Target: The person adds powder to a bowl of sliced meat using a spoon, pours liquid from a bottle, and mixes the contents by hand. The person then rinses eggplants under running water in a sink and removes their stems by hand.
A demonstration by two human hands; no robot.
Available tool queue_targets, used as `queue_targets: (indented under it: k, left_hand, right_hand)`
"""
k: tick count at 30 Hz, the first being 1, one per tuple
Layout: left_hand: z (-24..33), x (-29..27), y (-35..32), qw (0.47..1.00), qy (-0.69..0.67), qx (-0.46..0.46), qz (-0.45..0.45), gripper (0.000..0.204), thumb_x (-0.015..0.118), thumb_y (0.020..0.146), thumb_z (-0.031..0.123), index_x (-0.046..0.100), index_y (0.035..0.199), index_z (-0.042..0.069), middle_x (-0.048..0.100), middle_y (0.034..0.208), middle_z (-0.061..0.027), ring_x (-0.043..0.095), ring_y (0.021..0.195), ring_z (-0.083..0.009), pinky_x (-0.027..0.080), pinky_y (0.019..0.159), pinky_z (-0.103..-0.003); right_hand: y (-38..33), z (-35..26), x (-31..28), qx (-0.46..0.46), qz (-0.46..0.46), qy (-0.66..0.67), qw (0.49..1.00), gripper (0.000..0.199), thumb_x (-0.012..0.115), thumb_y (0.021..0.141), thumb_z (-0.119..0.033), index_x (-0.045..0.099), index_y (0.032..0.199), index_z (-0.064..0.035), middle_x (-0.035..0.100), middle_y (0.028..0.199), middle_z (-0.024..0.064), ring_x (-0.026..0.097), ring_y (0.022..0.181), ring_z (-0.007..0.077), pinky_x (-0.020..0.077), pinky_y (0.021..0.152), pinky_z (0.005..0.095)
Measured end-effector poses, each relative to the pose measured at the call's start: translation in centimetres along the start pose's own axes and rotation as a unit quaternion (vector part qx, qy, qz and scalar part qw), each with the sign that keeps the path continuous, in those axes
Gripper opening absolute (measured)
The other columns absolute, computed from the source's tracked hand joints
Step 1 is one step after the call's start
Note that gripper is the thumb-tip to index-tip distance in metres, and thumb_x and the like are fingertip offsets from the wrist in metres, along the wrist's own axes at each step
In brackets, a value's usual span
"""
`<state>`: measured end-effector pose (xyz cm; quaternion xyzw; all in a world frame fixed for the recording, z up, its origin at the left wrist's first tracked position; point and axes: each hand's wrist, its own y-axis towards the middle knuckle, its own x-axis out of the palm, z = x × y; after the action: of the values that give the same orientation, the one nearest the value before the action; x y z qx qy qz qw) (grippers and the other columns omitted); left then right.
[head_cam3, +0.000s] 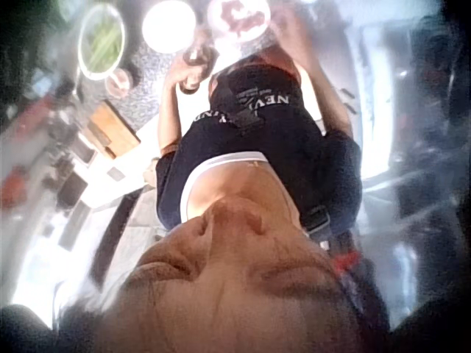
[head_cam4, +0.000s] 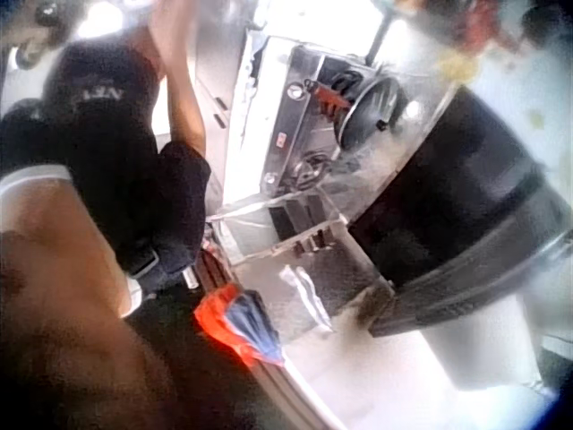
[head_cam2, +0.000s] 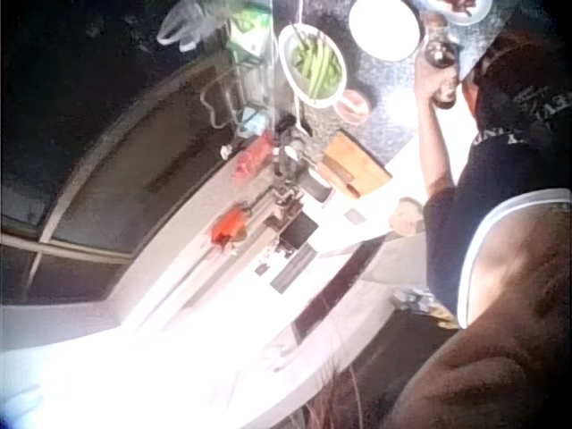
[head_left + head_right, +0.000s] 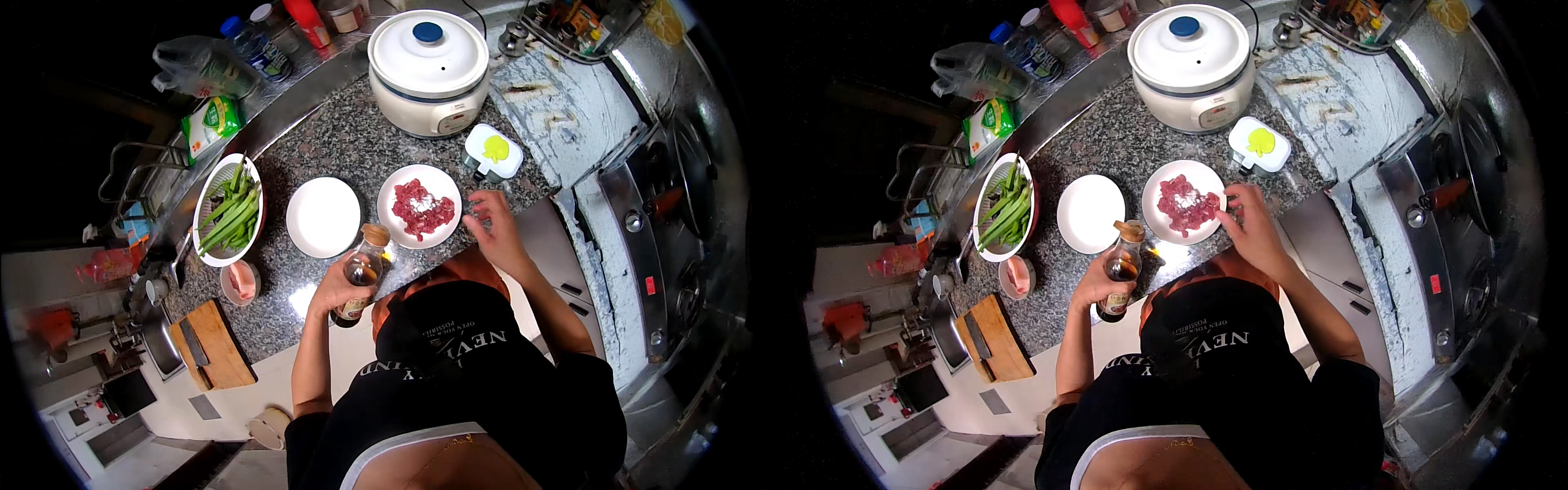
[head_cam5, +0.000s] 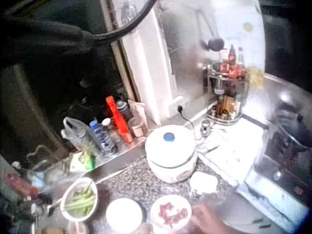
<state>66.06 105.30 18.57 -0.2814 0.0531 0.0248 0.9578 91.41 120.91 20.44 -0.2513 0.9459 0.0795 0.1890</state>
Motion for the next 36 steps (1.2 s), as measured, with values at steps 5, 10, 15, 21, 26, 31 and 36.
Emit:
queue_targets:
  k: [5, 10, 15, 21, 26, 31, 36]
  left_hand:
    - [0.9, 0.0, 1.7, 0.999, 0.02, -0.017, -0.048, 0.05, 0.069, 0.05, 0.012, 0.051, 0.095, 0.002, 0.055, 0.08, -0.0024, 0.051, 0.072, -0.0114, 0.042, 0.069, -0.024]
    - [2.5, 0.3, 2.8, 0.996, 0.04, -0.027, -0.075, 0.048, 0.068, 0.052, 0.014, 0.05, 0.095, 0.002, 0.054, 0.078, -0.0014, 0.05, 0.068, -0.0108, 0.042, 0.066, -0.025]
    - [2.9, 0.3, 3.9, 0.993, 0.044, -0.072, -0.079, 0.053, 0.071, 0.05, 0.014, 0.052, 0.097, 0.0, 0.056, 0.081, -0.0038, 0.052, 0.068, -0.0108, 0.044, 0.065, -0.023]
    - [3.1, 0.6, 4.6, 0.992, 0.056, -0.064, -0.094, 0.049, 0.069, 0.052, 0.016, 0.052, 0.094, 0.001, 0.054, 0.078, -0.0023, 0.051, 0.067, -0.0104, 0.043, 0.063, -0.024]
    - [3.2, 0.8, 4.6, 0.992, 0.069, -0.064, -0.09, 0.045, 0.069, 0.053, 0.017, 0.052, 0.092, 0.002, 0.054, 0.078, -0.0021, 0.05, 0.067, -0.0106, 0.043, 0.063, -0.024]
    - [3.5, 0.8, 4.5, 0.991, 0.068, -0.087, -0.081, 0.044, 0.069, 0.053, 0.016, 0.053, 0.091, 0.002, 0.054, 0.076, -0.0021, 0.05, 0.067, -0.0106, 0.042, 0.062, -0.025]
    - [3.6, 0.9, 4.4, 0.991, 0.073, -0.089, -0.07, 0.042, 0.069, 0.052, 0.017, 0.053, 0.088, 0.002, 0.054, 0.074, -0.0025, 0.05, 0.065, -0.0113, 0.042, 0.061, -0.025]
  right_hand:
    - [-1.4, 2.5, -1.1, 0.001, 0.047, -0.037, 0.998, 0.027, 0.057, 0.076, -0.006, 0.044, 0.099, -0.0029, 0.044, 0.095, 0.0117, 0.051, 0.081, 0.0227, 0.0418, 0.07, 0.0315]
    - [-2.2, 3.4, -1.6, 0.003, 0.06, -0.045, 0.997, 0.025, 0.055, 0.077, -0.006, 0.045, 0.099, -0.0025, 0.044, 0.095, 0.0117, 0.052, 0.081, 0.0223, 0.0427, 0.07, 0.0303]
    - [-2.9, 4.1, -2.4, 0.014, 0.074, -0.041, 0.996, 0.026, 0.056, 0.076, -0.007, 0.044, 0.098, -0.0034, 0.044, 0.092, 0.0129, 0.051, 0.079, 0.0248, 0.0411, 0.068, 0.0329]
    - [-3.2, 4.1, -3.0, 0.022, 0.081, -0.035, 0.996, 0.026, 0.056, 0.076, -0.007, 0.043, 0.099, -0.0038, 0.044, 0.093, 0.013, 0.051, 0.079, 0.0254, 0.0413, 0.068, 0.0333]
    - [-3.2, 4.1, -2.7, 0.024, 0.079, -0.04, 0.996, 0.024, 0.056, 0.076, -0.007, 0.044, 0.097, -0.0038, 0.044, 0.092, 0.013, 0.051, 0.079, 0.0253, 0.0415, 0.068, 0.0336]
    - [-3.3, 4.4, -2.7, 0.032, 0.073, -0.05, 0.996, 0.025, 0.055, 0.077, -0.007, 0.045, 0.1, -0.0041, 0.045, 0.093, 0.0099, 0.051, 0.079, 0.0202, 0.0425, 0.069, 0.029]
    - [-3.4, 4.2, -2.7, 0.034, 0.071, -0.049, 0.996, 0.024, 0.055, 0.077, -0.006, 0.045, 0.099, -0.0042, 0.045, 0.093, 0.0099, 0.051, 0.079, 0.0204, 0.0424, 0.068, 0.0289]
